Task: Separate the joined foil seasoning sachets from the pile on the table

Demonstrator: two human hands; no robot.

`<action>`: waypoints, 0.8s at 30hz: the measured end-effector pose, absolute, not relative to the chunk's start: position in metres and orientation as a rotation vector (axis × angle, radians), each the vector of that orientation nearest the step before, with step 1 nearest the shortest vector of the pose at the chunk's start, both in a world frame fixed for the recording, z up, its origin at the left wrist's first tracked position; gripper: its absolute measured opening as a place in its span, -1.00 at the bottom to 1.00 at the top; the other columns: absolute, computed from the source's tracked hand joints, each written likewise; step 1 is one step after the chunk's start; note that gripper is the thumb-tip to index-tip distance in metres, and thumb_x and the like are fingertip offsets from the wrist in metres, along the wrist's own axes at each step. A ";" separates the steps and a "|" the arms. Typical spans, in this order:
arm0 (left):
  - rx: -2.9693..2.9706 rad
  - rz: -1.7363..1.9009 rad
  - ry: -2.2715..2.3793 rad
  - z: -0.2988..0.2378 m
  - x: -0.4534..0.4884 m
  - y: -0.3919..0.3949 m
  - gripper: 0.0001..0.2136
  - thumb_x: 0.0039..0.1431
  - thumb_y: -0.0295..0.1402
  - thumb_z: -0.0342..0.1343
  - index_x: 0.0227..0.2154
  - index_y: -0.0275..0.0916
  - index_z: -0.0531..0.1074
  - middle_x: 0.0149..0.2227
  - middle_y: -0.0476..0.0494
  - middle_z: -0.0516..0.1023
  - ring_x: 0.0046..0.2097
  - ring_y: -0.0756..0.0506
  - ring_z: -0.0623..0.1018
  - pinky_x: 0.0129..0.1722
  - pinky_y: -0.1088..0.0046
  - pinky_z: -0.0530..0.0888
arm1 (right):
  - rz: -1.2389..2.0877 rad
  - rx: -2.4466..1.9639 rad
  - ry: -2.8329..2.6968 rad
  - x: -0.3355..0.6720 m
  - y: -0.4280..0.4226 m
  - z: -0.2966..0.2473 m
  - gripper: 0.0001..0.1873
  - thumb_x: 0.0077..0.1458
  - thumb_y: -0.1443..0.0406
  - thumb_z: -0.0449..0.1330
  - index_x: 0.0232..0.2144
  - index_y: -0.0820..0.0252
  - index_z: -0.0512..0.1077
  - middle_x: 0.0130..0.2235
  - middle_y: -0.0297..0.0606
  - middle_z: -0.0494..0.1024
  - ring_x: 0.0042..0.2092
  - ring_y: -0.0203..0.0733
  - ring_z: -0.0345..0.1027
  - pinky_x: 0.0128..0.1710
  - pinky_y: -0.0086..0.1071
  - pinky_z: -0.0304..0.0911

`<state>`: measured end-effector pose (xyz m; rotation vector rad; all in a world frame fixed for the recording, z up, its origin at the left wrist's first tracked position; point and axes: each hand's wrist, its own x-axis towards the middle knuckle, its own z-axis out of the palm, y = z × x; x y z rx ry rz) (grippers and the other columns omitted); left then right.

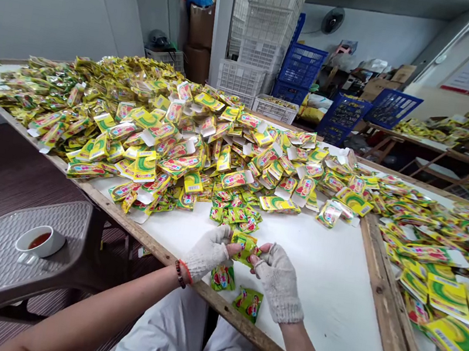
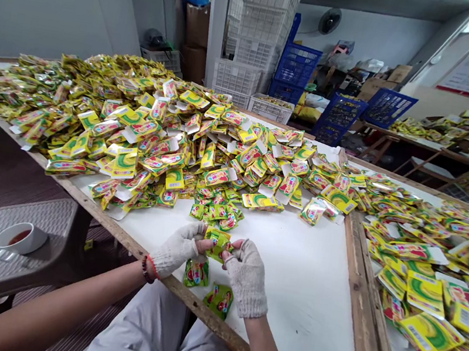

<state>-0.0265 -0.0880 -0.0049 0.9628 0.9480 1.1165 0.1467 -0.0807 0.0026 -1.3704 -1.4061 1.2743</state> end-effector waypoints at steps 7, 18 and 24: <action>1.255 0.989 1.015 -0.005 -0.029 -0.090 -0.68 0.02 -0.12 0.18 -0.33 -0.27 0.30 -0.50 0.05 0.36 -0.48 0.04 0.40 -0.49 0.54 0.36 | 1.274 -1.325 -1.605 0.147 -0.077 -0.002 -0.47 -0.02 0.03 0.21 -0.06 0.20 0.32 -0.15 -0.15 0.54 -0.19 -0.11 0.43 -0.21 -0.30 0.35; 2.594 0.238 2.101 0.038 -0.149 -0.008 -0.73 0.16 -0.53 -0.09 -0.15 -0.21 0.42 -0.01 -0.37 0.35 0.00 -0.27 0.33 -0.03 0.07 0.23 | 1.269 -1.415 -1.464 0.148 -0.060 -0.021 -0.60 -0.04 0.04 0.19 -0.26 0.22 0.40 -0.36 -0.19 0.56 -0.41 -0.15 0.43 -0.50 -0.37 0.30; 2.608 0.391 2.014 0.045 -0.136 -0.004 -0.73 0.16 -0.44 -0.09 -0.09 -0.19 0.36 -0.15 -0.21 0.41 -0.13 -0.18 0.41 -0.14 0.28 0.30 | 1.204 -1.402 -1.394 0.151 -0.056 -0.023 -0.55 -0.06 0.04 0.23 -0.20 0.22 0.41 -0.26 -0.15 0.56 -0.29 -0.11 0.44 -0.40 -0.34 0.34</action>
